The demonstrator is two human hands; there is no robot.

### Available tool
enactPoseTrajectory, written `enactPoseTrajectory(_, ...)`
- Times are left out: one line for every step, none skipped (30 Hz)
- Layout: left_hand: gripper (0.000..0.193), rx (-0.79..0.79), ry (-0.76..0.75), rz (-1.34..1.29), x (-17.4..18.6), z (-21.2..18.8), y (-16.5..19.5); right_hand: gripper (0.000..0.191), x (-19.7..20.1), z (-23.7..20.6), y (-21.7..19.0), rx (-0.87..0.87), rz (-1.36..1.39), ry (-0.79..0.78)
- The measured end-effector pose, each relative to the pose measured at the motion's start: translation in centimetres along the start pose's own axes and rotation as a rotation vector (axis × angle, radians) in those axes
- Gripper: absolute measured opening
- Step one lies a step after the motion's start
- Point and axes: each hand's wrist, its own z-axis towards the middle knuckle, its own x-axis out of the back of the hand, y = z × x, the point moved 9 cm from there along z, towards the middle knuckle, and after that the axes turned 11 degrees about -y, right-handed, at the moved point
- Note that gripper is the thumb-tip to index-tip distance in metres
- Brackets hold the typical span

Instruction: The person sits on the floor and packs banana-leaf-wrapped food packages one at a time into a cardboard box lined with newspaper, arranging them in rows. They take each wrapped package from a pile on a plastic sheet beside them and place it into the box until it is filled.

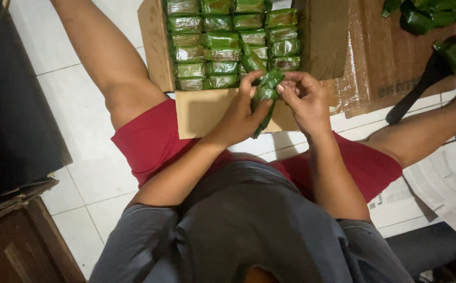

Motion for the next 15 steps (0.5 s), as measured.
enactPoseTrajectory(0.055, 0.007, 0.005, 0.035, 0.0, -0.1, 0.2, 0.017, 0.1, -0.2, 0.3, -0.017, 0.024, -0.009)
enactPoseTrajectory(0.055, 0.018, 0.009, 0.068, 0.0, -0.2, 0.3, 0.014, 0.1, -0.4, 0.4, 0.005, 0.034, -0.021)
enactPoseTrajectory(0.053, 0.071, 0.005, 0.08, 0.0, -0.2, 0.0, 0.012, 0.2, -0.6, 0.4, 0.025, 0.046, -0.03)
enactPoseTrajectory(0.051, 0.124, -0.003, 0.092, -0.2, -0.3, -0.3, 0.01, 0.3, -0.8, 0.5, 0.044, 0.058, -0.035)
enactPoseTrajectory(0.049, 0.173, -0.011, 0.107, -0.3, -0.3, -0.7, 0.01, 0.3, -1.1, 0.1, 0.104, 0.017, -0.035)
enactPoseTrajectory(0.047, 0.16, -0.006, 0.102, -0.3, -0.2, -0.6, 0.01, 0.2, -1.4, -0.3, 0.167, -0.024, -0.037)
enactPoseTrajectory(0.046, 0.147, -0.001, 0.098, -0.4, -0.2, -0.6, 0.01, 0.0, -1.8, -0.8, 0.23, -0.065, -0.039)
enactPoseTrajectory(0.044, 0.137, 0.005, 0.093, -0.4, -0.1, -0.7, 0.011, 0.0, -2.0, -0.2, 0.182, -0.038, -0.018)
enactPoseTrajectory(0.042, 0.07, 0.033, 0.14, -0.2, -0.1, -0.2, 0.011, 0.1, -2.1, 0.3, 0.131, -0.01, 0.001)
enactPoseTrajectory(0.04, 0.002, 0.059, 0.187, 0.0, -0.1, 0.3, 0.012, 0.2, -2.3, 0.9, 0.081, 0.018, 0.021)
enactPoseTrajectory(0.039, -0.067, 0.084, 0.234, 0.1, -0.1, 0.8, 0.019, 0.0, -2.3, 0.8, 0.099, 0.073, 0.006)
enactPoseTrajectory(0.038, -0.016, 0.064, 0.155, 0.0, -0.1, 0.0, 0.026, 0.0, -2.4, 0.8, 0.118, 0.128, -0.011)
enactPoseTrajectory(0.038, 0.034, 0.044, 0.075, -0.1, -0.1, -0.8, 0.032, 0.1, -2.3, 0.7, 0.138, 0.182, -0.028)
enactPoseTrajectory(0.038, 0.084, 0.023, -0.003, -0.3, -0.2, -1.5, 0.026, 0.1, -2.2, 0.9, 0.13, 0.143, -0.034)
enactPoseTrajectory(0.037, 0.065, 0.014, 0.018, -0.4, -0.2, -1.5, 0.019, 0.1, -2.1, 1.1, 0.12, 0.104, -0.04)
